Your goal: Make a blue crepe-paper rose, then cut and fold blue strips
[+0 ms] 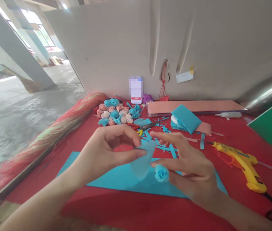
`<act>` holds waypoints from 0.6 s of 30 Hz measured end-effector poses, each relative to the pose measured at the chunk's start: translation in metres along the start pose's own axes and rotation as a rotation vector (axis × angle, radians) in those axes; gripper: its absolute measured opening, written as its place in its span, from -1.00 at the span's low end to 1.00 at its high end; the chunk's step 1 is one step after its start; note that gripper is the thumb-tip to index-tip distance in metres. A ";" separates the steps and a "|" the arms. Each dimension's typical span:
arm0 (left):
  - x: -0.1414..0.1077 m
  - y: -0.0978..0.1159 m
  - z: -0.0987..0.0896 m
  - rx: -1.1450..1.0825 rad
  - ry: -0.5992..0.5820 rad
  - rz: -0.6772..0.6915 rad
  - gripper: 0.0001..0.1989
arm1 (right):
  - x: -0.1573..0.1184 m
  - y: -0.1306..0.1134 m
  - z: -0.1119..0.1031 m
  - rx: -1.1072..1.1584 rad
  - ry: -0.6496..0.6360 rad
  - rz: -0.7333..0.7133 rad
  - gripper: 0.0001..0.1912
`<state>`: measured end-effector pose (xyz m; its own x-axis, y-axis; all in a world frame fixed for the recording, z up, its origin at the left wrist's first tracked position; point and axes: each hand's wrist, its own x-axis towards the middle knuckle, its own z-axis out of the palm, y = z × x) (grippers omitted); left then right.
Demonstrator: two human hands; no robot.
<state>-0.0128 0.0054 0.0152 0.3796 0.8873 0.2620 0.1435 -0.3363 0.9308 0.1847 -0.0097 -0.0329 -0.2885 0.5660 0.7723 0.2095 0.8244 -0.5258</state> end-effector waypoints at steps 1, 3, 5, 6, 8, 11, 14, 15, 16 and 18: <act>0.004 0.001 0.004 -0.057 -0.015 -0.002 -0.86 | 0.001 -0.001 0.000 0.011 0.020 0.025 -0.84; 0.010 0.001 0.011 -0.170 -0.018 0.000 -0.86 | 0.003 -0.003 -0.001 0.040 0.067 0.087 -0.81; 0.014 0.001 0.017 -0.262 -0.001 0.004 -0.86 | 0.005 -0.005 -0.002 0.082 0.113 0.160 -0.77; 0.015 0.000 0.019 -0.292 0.009 0.009 -0.87 | 0.005 -0.006 -0.003 0.108 0.128 0.197 -0.77; 0.015 -0.002 0.023 -0.317 0.016 0.025 -0.92 | 0.004 -0.006 -0.005 0.162 0.154 0.247 -0.76; 0.015 -0.005 0.029 -0.254 -0.046 0.050 -0.89 | 0.002 -0.004 -0.006 0.209 0.206 0.281 -0.76; 0.015 -0.008 0.032 -0.149 -0.069 0.076 -0.93 | 0.000 -0.003 -0.006 0.197 0.239 0.295 -0.75; 0.015 -0.009 0.032 -0.123 -0.049 0.092 -0.92 | -0.001 -0.002 -0.006 0.188 0.241 0.292 -0.74; 0.015 -0.010 0.032 -0.099 -0.023 0.113 -0.90 | -0.001 -0.002 -0.006 0.180 0.242 0.285 -0.73; 0.015 -0.011 0.030 -0.045 0.023 0.168 -0.89 | 0.000 -0.001 -0.005 0.180 0.245 0.272 -0.70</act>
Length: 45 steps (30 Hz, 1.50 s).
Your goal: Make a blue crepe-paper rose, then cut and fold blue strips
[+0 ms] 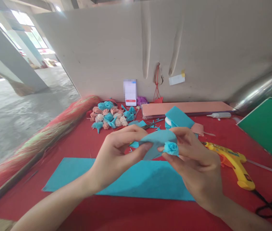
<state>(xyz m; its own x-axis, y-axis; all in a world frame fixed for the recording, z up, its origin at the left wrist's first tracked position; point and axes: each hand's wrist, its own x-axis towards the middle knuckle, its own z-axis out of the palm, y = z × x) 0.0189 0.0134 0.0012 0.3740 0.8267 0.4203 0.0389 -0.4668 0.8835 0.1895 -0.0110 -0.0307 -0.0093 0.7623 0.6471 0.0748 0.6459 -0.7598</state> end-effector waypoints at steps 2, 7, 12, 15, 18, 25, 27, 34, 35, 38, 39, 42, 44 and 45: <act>0.000 0.000 -0.004 0.067 0.017 0.035 -0.87 | 0.000 0.000 0.001 0.013 0.008 0.007 -0.66; 0.003 -0.002 -0.008 0.128 -0.024 0.009 -0.89 | 0.000 -0.001 0.003 0.025 0.028 0.020 -0.63; 0.003 -0.007 -0.003 0.049 -0.032 -0.070 -0.87 | 0.000 0.004 0.005 -0.058 0.075 -0.016 -0.66; 0.000 -0.007 0.002 0.009 0.024 -0.025 -0.84 | -0.002 0.007 0.006 -0.125 0.087 -0.061 -0.69; -0.004 -0.006 0.006 0.004 0.062 0.075 -0.71 | -0.004 0.009 0.006 -0.134 0.054 -0.087 -0.69; -0.008 -0.009 0.010 0.156 0.076 0.244 -0.73 | -0.004 0.009 0.008 -0.141 0.042 -0.061 -0.72; -0.008 -0.010 0.010 0.176 0.058 0.281 -0.72 | -0.004 0.008 0.008 -0.119 0.044 -0.043 -0.69; -0.004 -0.012 0.007 0.206 0.079 0.268 -0.79 | -0.005 0.005 0.004 0.016 0.030 0.036 -0.67; -0.003 -0.012 0.007 0.198 0.076 0.235 -0.80 | -0.005 0.006 0.004 0.058 0.032 0.071 -0.68; -0.004 -0.011 0.006 0.162 0.058 0.140 -0.82 | -0.005 0.009 0.006 0.165 0.044 0.187 -0.74; -0.004 -0.011 0.006 0.151 0.058 0.118 -0.83 | -0.005 0.009 0.007 0.179 0.050 0.219 -0.76; -0.006 -0.014 0.008 0.117 0.073 0.109 -0.83 | -0.005 0.009 0.009 0.142 0.084 0.253 -0.78; -0.007 -0.016 0.010 0.096 0.075 0.133 -0.82 | -0.005 0.007 0.010 0.078 0.081 0.236 -0.77; -0.007 -0.017 0.010 0.092 0.073 0.150 -0.82 | -0.005 0.006 0.011 0.050 0.071 0.222 -0.75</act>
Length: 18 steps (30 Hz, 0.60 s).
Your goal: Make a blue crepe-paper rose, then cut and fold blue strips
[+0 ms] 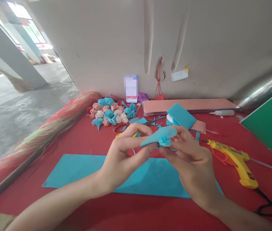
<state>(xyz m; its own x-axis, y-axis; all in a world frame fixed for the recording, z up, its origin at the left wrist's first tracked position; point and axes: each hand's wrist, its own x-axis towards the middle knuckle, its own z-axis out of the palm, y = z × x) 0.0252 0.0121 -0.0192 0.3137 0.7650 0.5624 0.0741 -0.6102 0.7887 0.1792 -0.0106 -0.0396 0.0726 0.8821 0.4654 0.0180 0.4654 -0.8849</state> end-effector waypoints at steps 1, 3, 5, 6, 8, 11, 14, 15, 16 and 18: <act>0.000 -0.001 0.001 0.000 -0.003 0.018 -0.82 | 0.000 -0.001 0.000 -0.024 -0.010 -0.016 -0.74; -0.001 -0.001 0.002 0.006 -0.025 0.051 -0.81 | 0.000 -0.002 0.001 -0.064 -0.024 -0.047 -0.73; -0.001 -0.001 0.002 0.025 -0.043 0.099 -0.81 | 0.000 -0.001 0.001 -0.085 -0.015 -0.080 -0.74; -0.002 -0.002 0.002 0.040 -0.048 0.128 -0.81 | 0.000 0.000 0.000 -0.089 -0.010 -0.094 -0.74; -0.002 -0.003 0.002 0.078 -0.043 0.197 -0.82 | 0.000 0.001 0.000 -0.092 0.000 -0.115 -0.72; -0.002 -0.006 0.003 0.118 -0.036 0.275 -0.81 | -0.003 0.004 0.000 -0.100 0.009 -0.148 -0.68; -0.004 -0.008 0.005 0.137 -0.029 0.303 -0.83 | -0.007 0.005 0.001 -0.100 0.006 -0.191 -0.65; -0.005 -0.009 0.005 0.142 -0.028 0.313 -0.83 | -0.008 0.005 0.001 -0.108 0.006 -0.209 -0.65; -0.005 -0.009 0.005 0.150 -0.027 0.325 -0.84 | -0.009 0.005 0.001 -0.121 0.005 -0.229 -0.65; -0.006 -0.010 0.006 0.161 -0.020 0.359 -0.85 | -0.010 0.005 0.001 -0.146 0.005 -0.266 -0.67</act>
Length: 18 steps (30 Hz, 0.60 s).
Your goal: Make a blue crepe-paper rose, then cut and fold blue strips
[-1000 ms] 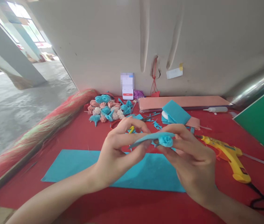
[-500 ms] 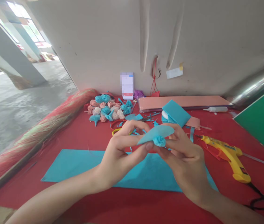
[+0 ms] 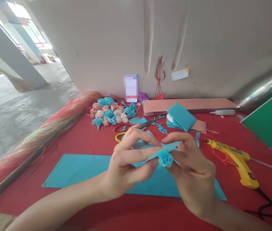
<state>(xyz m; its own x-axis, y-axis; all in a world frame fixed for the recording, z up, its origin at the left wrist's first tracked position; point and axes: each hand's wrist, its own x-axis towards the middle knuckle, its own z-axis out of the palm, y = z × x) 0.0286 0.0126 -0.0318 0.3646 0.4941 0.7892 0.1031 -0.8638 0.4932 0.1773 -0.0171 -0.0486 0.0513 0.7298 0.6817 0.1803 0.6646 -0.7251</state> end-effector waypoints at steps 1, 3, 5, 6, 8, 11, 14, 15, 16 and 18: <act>0.000 0.000 0.001 0.003 0.007 0.014 -0.85 | -0.001 0.000 0.000 -0.007 0.002 -0.017 -0.68; 0.000 -0.001 0.002 0.002 0.030 0.039 -0.86 | -0.001 0.000 0.001 -0.007 0.011 -0.034 -0.70; -0.001 -0.001 0.003 -0.006 0.051 0.043 -0.85 | -0.002 0.001 0.001 -0.010 0.017 -0.035 -0.70; -0.002 -0.001 0.003 -0.010 0.056 0.032 -0.85 | -0.002 0.001 0.001 -0.013 0.016 -0.031 -0.70; -0.004 0.000 0.004 -0.026 0.062 -0.013 -0.86 | -0.002 0.001 0.001 -0.011 0.013 -0.013 -0.67; -0.006 0.002 0.004 -0.072 0.072 -0.108 -0.86 | -0.003 0.001 0.002 0.013 0.033 0.019 -0.62; -0.007 0.003 0.004 -0.101 0.089 -0.163 -0.85 | -0.003 0.002 0.002 0.014 0.056 0.036 -0.64; -0.006 0.003 0.004 -0.100 0.093 -0.167 -0.85 | -0.003 0.001 0.002 0.009 0.057 0.041 -0.66; -0.006 0.003 0.003 -0.096 0.098 -0.168 -0.85 | -0.003 0.001 0.002 0.005 0.054 0.045 -0.69; -0.006 0.003 0.003 -0.090 0.101 -0.171 -0.84 | -0.003 -0.001 0.002 -0.010 0.046 0.047 -0.74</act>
<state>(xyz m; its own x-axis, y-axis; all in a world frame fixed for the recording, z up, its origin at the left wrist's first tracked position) 0.0297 0.0065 -0.0357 0.2537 0.6437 0.7220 0.0708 -0.7567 0.6499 0.1753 -0.0194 -0.0503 0.1050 0.7517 0.6511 0.1866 0.6282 -0.7553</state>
